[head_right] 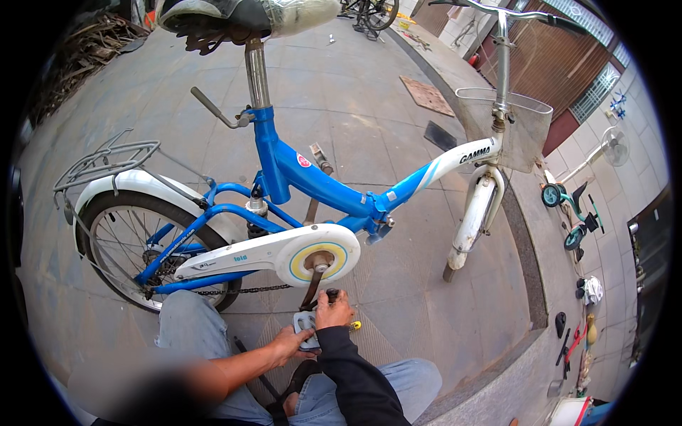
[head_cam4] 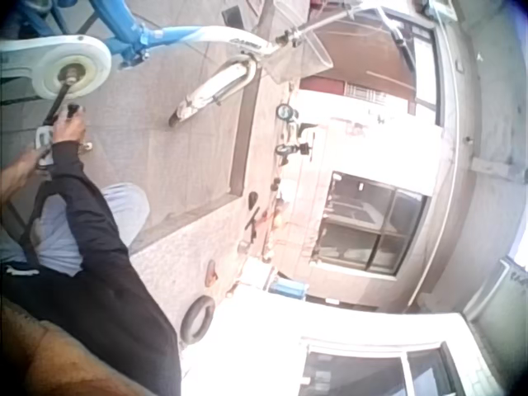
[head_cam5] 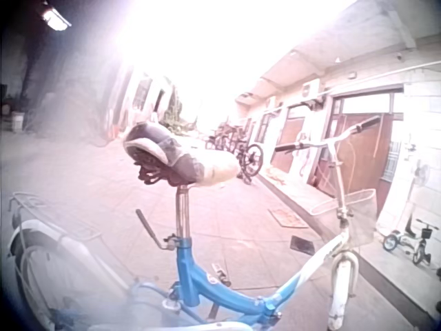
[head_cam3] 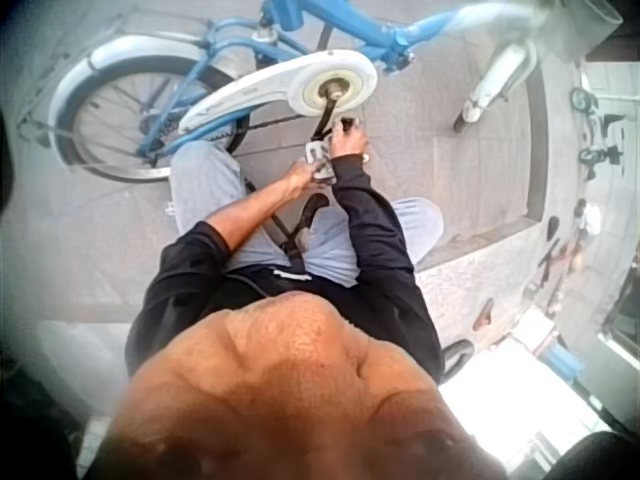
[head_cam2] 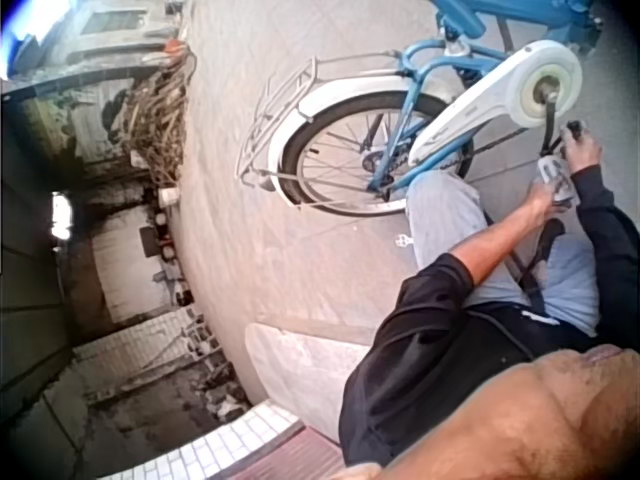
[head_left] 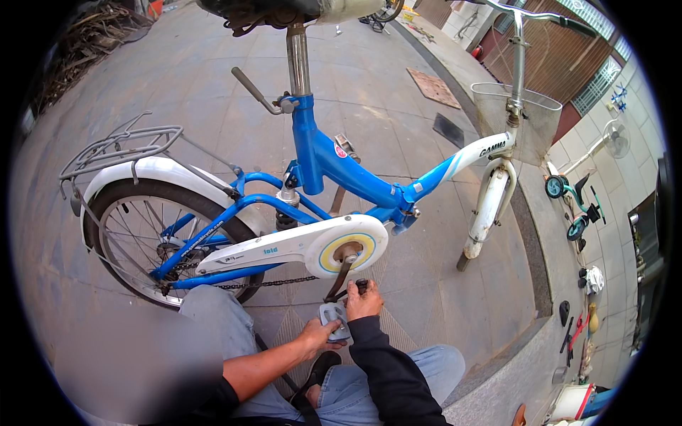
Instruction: The person is sitting on the floor repairing a blue and white folding bicycle. They use a yellow screwdriver to adjust the chain guard and then use a wrench to tighten a pedal onto the crank arm.
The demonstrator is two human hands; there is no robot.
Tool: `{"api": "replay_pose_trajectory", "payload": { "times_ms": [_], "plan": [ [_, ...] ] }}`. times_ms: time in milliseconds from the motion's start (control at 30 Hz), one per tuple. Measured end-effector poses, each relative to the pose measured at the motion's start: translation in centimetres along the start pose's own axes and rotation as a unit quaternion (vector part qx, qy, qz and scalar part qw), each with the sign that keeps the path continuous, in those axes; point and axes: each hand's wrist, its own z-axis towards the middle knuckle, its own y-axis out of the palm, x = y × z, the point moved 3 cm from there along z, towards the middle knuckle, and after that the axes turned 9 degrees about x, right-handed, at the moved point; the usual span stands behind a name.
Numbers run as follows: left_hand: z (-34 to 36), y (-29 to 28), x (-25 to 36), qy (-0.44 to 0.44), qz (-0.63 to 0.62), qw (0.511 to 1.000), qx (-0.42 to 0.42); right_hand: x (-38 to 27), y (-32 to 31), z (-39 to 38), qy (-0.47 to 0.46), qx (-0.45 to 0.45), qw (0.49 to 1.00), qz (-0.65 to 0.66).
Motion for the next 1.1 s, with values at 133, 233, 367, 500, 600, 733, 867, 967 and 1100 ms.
{"api": "replay_pose_trajectory", "payload": {
  "times_ms": [133,233,367,500,600,733,867,967,1100],
  "plan": [
    [-0.6,0.5,0.5,-0.003,0.003,1.0,0.008,-2.8,0.5,-0.5,-0.158,-0.004,0.986,-0.043],
    [-0.5,0.3,0.5,-0.001,0.0,1.0,0.013,-3.8,-0.5,-1.2,-0.124,-0.037,0.99,-0.054],
    [0.1,0.3,-0.1,0.001,0.0,1.0,0.001,-1.6,-1.5,-0.9,-0.06,0.016,0.998,-0.015],
    [0.2,-0.2,-0.1,0.001,-0.003,1.0,0.02,-1.0,-0.9,1.4,0.079,-0.026,0.99,0.114],
    [0.2,0.3,-0.1,0.002,0.002,1.0,0.007,-0.8,-0.1,0.4,0.024,-0.052,0.997,0.054],
    [0.2,0.2,0.0,-0.005,0.013,1.0,0.005,-3.1,-0.5,-0.8,-0.121,-0.031,0.991,-0.046],
    [-0.3,0.1,0.4,-0.003,0.013,1.0,0.003,-0.4,-0.1,0.9,0.038,-0.054,0.994,0.09],
    [-0.5,0.3,0.5,-0.005,0.015,1.0,0.001,-1.0,0.3,0.1,-0.006,-0.065,0.995,0.081],
    [-0.6,0.5,0.7,0.015,-0.004,1.0,0.022,-2.7,-0.1,-1.2,-0.127,-0.025,0.991,-0.036]
  ]
}}
